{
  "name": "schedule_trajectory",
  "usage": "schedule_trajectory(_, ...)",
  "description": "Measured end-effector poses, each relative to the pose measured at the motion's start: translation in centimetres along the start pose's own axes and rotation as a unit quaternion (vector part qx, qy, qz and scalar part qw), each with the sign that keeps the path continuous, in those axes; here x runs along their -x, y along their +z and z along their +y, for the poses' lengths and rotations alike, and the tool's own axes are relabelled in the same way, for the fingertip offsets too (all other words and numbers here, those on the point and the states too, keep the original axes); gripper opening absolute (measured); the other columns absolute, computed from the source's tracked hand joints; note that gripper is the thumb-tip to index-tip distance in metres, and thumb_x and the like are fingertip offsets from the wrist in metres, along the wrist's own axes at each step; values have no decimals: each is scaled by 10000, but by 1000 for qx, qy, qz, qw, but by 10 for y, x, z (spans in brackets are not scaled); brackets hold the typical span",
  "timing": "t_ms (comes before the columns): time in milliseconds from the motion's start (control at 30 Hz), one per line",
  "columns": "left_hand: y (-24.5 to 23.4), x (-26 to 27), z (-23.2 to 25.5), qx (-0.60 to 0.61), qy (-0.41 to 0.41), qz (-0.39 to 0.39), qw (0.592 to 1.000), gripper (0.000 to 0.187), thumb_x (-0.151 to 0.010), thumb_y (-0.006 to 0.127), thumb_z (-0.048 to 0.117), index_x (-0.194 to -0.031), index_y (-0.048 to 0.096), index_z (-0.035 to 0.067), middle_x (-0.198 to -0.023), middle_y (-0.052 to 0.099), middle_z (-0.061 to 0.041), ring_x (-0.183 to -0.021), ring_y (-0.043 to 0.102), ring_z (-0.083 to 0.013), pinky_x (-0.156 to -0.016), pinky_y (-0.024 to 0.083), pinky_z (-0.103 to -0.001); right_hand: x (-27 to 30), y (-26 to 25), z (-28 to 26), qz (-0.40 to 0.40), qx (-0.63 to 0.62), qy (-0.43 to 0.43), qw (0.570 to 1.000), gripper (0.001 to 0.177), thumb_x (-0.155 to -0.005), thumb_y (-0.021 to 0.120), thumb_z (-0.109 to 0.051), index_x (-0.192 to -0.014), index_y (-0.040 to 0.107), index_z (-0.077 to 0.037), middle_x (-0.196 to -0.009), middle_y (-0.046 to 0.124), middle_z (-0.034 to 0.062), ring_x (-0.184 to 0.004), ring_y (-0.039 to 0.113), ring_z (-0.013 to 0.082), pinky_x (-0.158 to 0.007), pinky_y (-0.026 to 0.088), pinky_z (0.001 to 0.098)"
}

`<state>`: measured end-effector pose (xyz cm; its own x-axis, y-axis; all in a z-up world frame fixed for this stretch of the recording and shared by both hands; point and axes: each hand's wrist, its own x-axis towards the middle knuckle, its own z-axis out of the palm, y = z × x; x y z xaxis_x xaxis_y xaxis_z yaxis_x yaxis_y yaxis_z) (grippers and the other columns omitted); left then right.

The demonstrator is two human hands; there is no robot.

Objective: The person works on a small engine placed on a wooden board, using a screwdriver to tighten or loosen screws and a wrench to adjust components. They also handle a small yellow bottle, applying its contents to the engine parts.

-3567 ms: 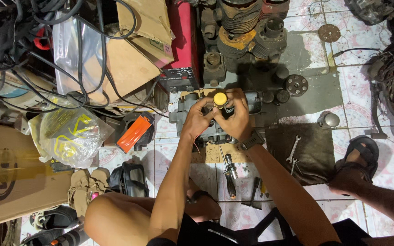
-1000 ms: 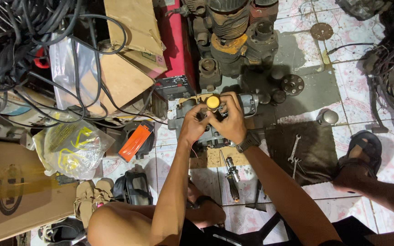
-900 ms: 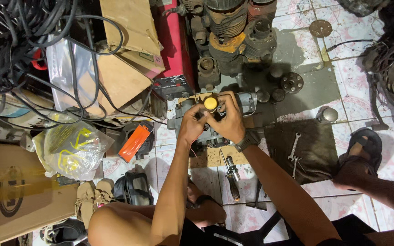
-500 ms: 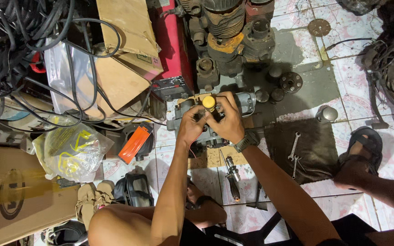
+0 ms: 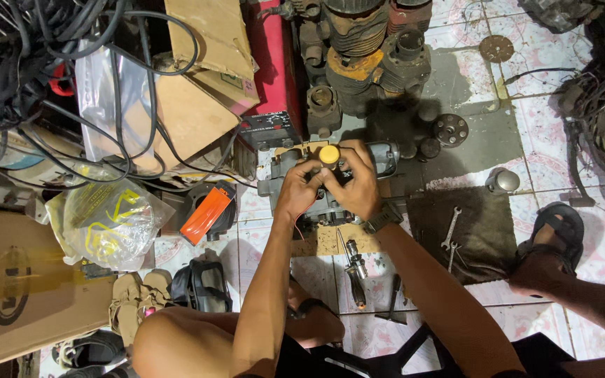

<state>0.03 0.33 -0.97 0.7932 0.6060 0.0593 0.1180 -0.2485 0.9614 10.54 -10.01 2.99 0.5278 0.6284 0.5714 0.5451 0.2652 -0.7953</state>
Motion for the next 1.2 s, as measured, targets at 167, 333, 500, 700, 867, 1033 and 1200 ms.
schedule_trajectory(167, 2, 1, -4, 27, 6, 6, 1000, 88, -882, 638, 112, -944, 699, 112, -790, 654, -125, -802, 576, -245, -831, 455, -387, 20, 6, 29, 27, 40, 3, 999, 286, -751, 747, -98, -968, 583, -9, -816, 518, 137, -667, 548, 287, -603, 450, 372)
schedule_trajectory(333, 0, -1, -6, 27, -4, -5, 1000, 88, -875, 633, 102, -928, 700, 120, -798, 649, -133, -822, 566, -263, -834, 446, -388, 16, 4, 22, 28, 44, -3, 999, 332, -751, 767, -126, -972, 549, -10, -844, 526, 154, -661, 549, 294, -614, 454, 374)
schedule_trajectory(500, -2, 0, 2, 19, -12, -12, 1000, 81, -867, 660, 137, -927, 715, 134, -802, 657, -125, -810, 566, -262, -828, 450, -379, 13, 2, 12, 10, 41, 1, 999, 256, -782, 684, -87, -996, 597, 24, -838, 529, 143, -650, 552, 274, -612, 455, 377)
schedule_trajectory(700, -1, 3, 9, 43, -9, -2, 999, 119, -852, 678, 100, -970, 680, 81, -815, 645, -137, -826, 548, -222, -834, 446, -389, 18, 4, 25, 16, 34, 19, 999, 256, -759, 733, -83, -959, 592, -6, -866, 549, 140, -655, 557, 278, -585, 450, 364)
schedule_trajectory(867, 1, 1, 7, 41, -25, -5, 999, 101, -894, 617, 95, -951, 701, 99, -796, 640, -134, -809, 550, -221, -829, 451, -385, 9, 3, 17, 14, 11, 19, 1000, 273, -757, 753, -76, -940, 569, 9, -886, 566, 163, -676, 550, 297, -587, 454, 358)
schedule_trajectory(1033, 0, 1, 8, 19, -29, -10, 999, 124, -876, 605, 58, -928, 702, 115, -775, 611, -120, -807, 555, -236, -830, 450, -387, 4, 2, 3, 7, -6, 18, 1000, 424, -747, 768, -120, -1083, 542, 1, -1023, 587, 158, -818, 584, 293, -634, 486, 339)
schedule_trajectory(1200, 1, -1, 5, 19, -27, -11, 999, 89, -882, 631, 100, -927, 707, 109, -790, 613, -105, -825, 549, -210, -828, 445, -364, 3, -1, -8, -16, 55, -46, 997, 518, -833, 604, 0, -1326, 450, 37, -1176, 571, 243, -814, 599, 318, -683, 495, 391)
